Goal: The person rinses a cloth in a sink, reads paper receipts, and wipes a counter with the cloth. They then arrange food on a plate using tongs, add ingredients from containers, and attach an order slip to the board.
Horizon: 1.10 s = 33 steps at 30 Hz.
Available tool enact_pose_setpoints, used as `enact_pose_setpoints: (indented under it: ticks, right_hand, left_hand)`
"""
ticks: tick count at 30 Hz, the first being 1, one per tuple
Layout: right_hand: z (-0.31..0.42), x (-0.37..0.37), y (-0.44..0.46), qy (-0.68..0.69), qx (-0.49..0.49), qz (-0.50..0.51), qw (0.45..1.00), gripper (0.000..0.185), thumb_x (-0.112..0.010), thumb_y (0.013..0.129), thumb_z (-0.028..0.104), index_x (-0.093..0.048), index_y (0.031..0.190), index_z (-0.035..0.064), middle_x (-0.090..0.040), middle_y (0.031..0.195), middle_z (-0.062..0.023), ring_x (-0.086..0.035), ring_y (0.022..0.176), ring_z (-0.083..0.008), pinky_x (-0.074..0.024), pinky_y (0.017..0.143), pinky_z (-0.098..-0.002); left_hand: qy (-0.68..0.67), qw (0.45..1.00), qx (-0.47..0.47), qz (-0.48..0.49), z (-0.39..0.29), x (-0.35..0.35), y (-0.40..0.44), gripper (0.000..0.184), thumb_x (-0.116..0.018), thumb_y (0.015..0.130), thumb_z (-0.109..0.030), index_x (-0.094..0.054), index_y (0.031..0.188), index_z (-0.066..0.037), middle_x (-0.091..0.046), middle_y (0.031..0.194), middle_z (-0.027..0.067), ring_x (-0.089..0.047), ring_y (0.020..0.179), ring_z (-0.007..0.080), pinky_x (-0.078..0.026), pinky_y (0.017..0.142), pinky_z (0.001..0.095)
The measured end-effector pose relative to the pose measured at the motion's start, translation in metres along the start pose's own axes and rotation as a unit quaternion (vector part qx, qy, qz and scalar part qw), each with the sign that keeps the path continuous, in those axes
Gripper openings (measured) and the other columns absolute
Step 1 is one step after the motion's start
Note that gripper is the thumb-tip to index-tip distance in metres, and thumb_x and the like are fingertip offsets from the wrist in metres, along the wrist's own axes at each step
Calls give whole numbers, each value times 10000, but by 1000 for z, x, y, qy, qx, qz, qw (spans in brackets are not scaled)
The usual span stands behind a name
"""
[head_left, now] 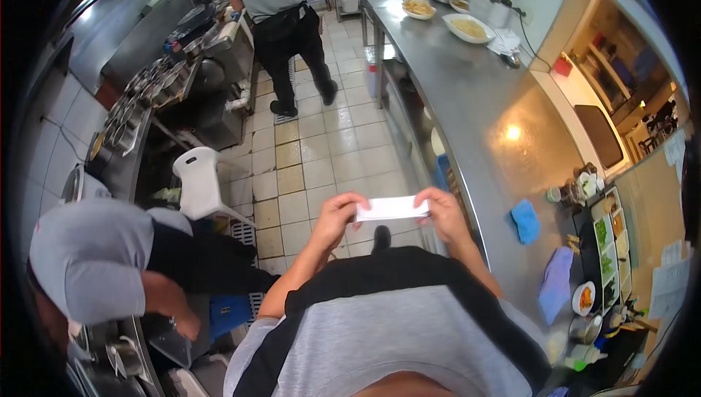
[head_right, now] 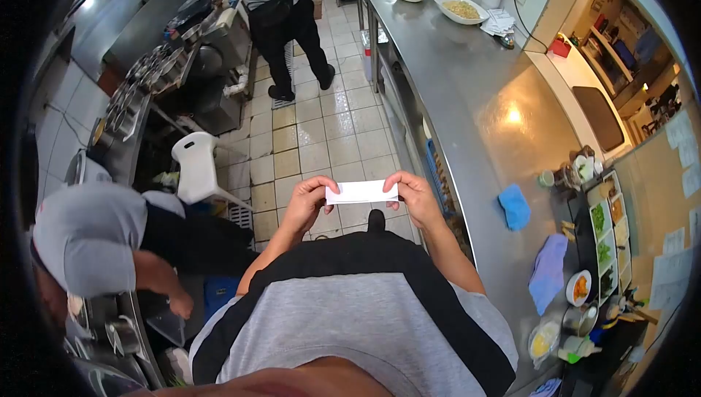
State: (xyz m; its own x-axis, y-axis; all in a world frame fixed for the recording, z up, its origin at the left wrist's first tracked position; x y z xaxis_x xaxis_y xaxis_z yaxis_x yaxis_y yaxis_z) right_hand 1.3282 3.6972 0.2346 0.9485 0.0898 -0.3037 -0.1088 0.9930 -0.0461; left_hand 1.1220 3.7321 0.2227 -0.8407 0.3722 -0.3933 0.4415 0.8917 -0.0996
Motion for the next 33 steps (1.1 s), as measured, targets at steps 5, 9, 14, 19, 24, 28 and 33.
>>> enact_pose_setpoints:
  ticks: [5,9,14,19,24,28,33]
  right_hand:
    - [24,28,136,2,-5,30,1000,199,-392,880,10,-564,787,51,-567,717,-32,-516,608,-87,-389,531,-209]
    - [47,15,243,-159,23,69,985,183,-452,859,28,-608,943,73,-573,741,-56,-546,636,-116,-444,584,-261]
    - [70,-23,351,-385,218,115,889,274,-552,814,66,-621,1069,140,-610,797,-110,-627,722,-234,-496,661,-363]
    - [32,-29,479,-531,304,202,765,219,-559,813,123,-626,1021,100,-646,838,-114,-630,776,-308,-501,688,-397]
    - [58,-10,604,-597,283,140,738,187,-530,821,136,-633,966,78,-654,875,-114,-631,795,-308,-500,701,-395]
    - [88,29,680,-576,232,11,784,189,-500,855,116,-634,980,68,-646,909,-136,-623,829,-310,-494,722,-388]
    - [93,86,771,-510,203,-113,828,205,-482,872,91,-628,1005,37,-636,926,-153,-613,845,-316,-482,738,-372]
  left_hand:
    - [-51,998,-8,-43,-34,23,110,157,-460,842,-1,-612,811,-18,-551,676,41,-448,490,90,-356,443,231]
    - [-80,988,-51,-122,-70,65,181,154,-456,842,-13,-605,804,-17,-523,636,32,-395,452,82,-338,424,235]
    - [-116,976,-33,-183,-75,142,242,145,-462,845,-31,-601,812,-11,-534,648,34,-383,435,83,-322,408,238]
    - [-94,980,-6,-173,-97,209,335,157,-475,854,-49,-614,907,2,-572,698,44,-422,473,88,-341,439,229]
    - [25,987,-35,-152,-172,274,466,270,-508,858,-54,-576,1117,-17,-542,715,2,-478,571,83,-375,508,218]
    - [202,966,-89,-135,-227,332,587,270,-545,846,-92,-597,1105,-39,-519,697,-3,-503,606,93,-405,551,226]
    - [533,806,-224,-131,-300,348,751,261,-571,824,-141,-612,1067,-56,-581,860,88,-578,788,233,-461,706,314]
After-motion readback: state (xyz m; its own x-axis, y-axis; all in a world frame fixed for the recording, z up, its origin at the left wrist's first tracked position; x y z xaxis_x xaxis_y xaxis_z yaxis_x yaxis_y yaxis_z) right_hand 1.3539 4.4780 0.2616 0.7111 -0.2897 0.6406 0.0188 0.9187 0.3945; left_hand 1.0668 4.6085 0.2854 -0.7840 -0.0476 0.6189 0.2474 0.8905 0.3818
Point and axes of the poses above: each hand's wrist, its own y-axis towards the middle knuckle, its own x-axis out of the back of the hand, z = x × y, the point moved 6 cm from there along y, towards the middle knuckle
